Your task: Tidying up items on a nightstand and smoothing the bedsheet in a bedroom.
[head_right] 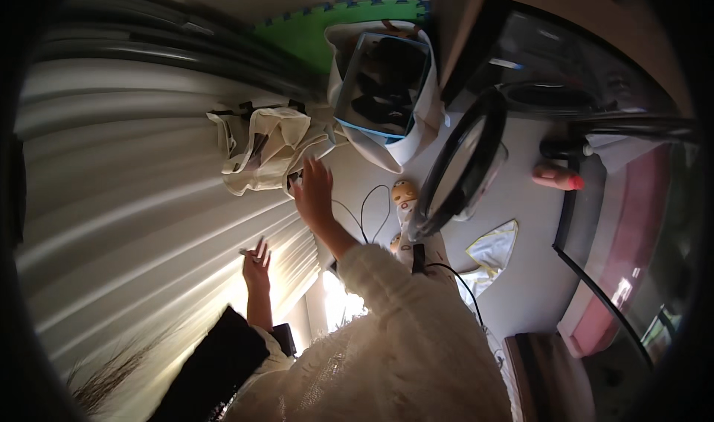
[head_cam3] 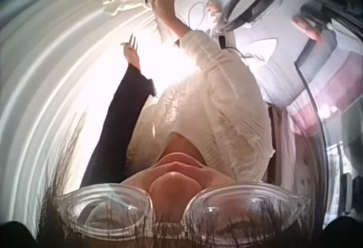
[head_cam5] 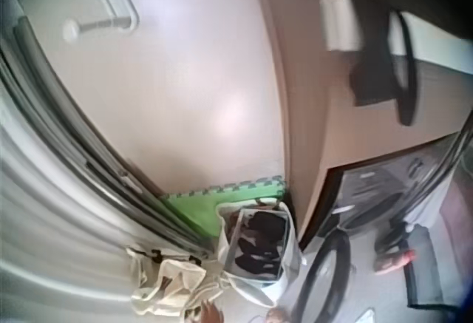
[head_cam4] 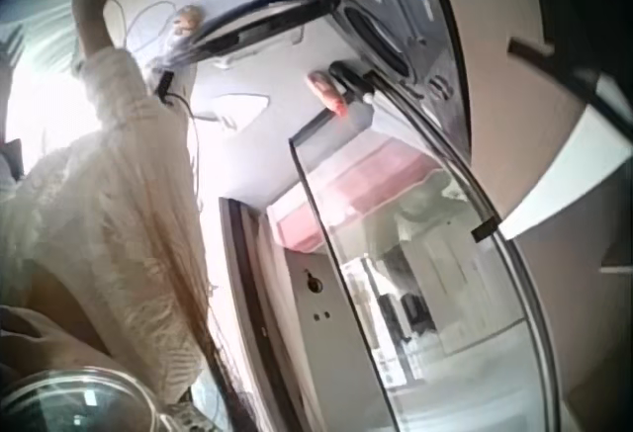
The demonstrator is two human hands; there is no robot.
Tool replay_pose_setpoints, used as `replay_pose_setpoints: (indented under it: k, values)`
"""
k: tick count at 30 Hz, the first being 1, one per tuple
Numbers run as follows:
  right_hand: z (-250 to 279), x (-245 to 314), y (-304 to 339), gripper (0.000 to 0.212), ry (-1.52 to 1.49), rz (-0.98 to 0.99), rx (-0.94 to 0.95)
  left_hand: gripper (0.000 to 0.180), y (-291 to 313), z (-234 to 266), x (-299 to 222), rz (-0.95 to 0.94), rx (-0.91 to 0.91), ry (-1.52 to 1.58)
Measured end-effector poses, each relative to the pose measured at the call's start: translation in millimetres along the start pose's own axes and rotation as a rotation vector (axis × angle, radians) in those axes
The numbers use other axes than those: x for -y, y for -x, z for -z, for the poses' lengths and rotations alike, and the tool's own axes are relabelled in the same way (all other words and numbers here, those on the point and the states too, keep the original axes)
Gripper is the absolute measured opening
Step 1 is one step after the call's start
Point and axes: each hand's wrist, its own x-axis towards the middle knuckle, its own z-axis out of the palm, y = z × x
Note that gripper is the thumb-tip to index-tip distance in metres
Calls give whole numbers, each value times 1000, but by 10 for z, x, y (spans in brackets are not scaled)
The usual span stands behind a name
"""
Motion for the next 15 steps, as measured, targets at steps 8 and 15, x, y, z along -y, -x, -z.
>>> replay_pose_setpoints:
  k: [8, 15]
  values:
    - [1453, -17, 1906, 39, -177, 64, 156, 26, 1534, -1062, 428, -40, 491, -396]
    - [2554, 66, 2228, 43, 10, 237, 499, 19, 2959, -1001, 930, -231, 414, -514]
